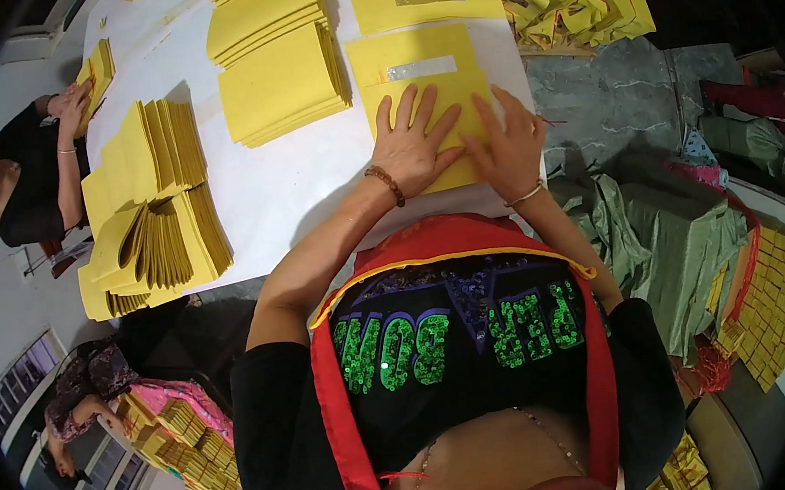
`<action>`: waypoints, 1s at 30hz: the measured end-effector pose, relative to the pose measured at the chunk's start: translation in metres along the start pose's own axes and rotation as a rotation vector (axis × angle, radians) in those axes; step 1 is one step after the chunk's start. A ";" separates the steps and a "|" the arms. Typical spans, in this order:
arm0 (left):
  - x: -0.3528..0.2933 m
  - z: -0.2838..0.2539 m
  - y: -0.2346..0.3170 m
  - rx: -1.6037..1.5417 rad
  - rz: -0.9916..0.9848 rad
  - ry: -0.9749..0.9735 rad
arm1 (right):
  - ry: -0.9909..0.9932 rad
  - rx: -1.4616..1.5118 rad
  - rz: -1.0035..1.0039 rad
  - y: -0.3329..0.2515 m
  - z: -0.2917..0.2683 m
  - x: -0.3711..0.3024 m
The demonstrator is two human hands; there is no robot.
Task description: Folding stacks of yellow sheets of paper on a workbench.
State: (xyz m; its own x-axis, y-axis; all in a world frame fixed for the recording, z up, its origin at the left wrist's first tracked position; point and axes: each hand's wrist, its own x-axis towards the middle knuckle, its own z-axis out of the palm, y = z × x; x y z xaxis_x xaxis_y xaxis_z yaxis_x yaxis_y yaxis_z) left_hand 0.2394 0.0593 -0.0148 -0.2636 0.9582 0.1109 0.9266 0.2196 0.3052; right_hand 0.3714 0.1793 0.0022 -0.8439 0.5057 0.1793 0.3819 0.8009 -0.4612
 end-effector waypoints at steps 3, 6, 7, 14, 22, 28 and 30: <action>-0.001 -0.004 -0.002 0.012 0.008 -0.046 | -0.069 -0.213 -0.171 0.002 0.014 -0.006; 0.000 -0.008 -0.007 -0.160 0.013 -0.026 | -0.169 -0.181 -0.152 0.010 0.027 -0.008; -0.002 -0.010 -0.010 -0.156 0.008 -0.022 | -0.175 -0.185 -0.147 0.011 0.028 -0.008; 0.005 -0.026 0.006 0.090 0.163 -0.160 | -0.194 -0.181 -0.134 0.012 0.027 -0.006; 0.016 -0.006 0.008 0.225 0.069 -0.073 | 0.103 1.084 0.364 0.046 -0.006 0.004; 0.007 -0.129 -0.056 -0.673 0.060 0.019 | 0.151 1.064 0.627 0.058 0.006 -0.023; -0.011 -0.155 -0.080 -0.635 0.044 0.248 | 0.154 1.068 0.638 0.065 0.010 -0.026</action>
State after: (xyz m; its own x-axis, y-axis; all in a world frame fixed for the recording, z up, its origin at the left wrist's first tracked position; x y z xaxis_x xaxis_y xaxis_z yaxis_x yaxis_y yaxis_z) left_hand 0.1270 0.0024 0.1062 -0.3530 0.8770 0.3260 0.6211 -0.0409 0.7826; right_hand 0.4149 0.2149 -0.0410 -0.5412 0.7969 -0.2686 0.1496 -0.2231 -0.9633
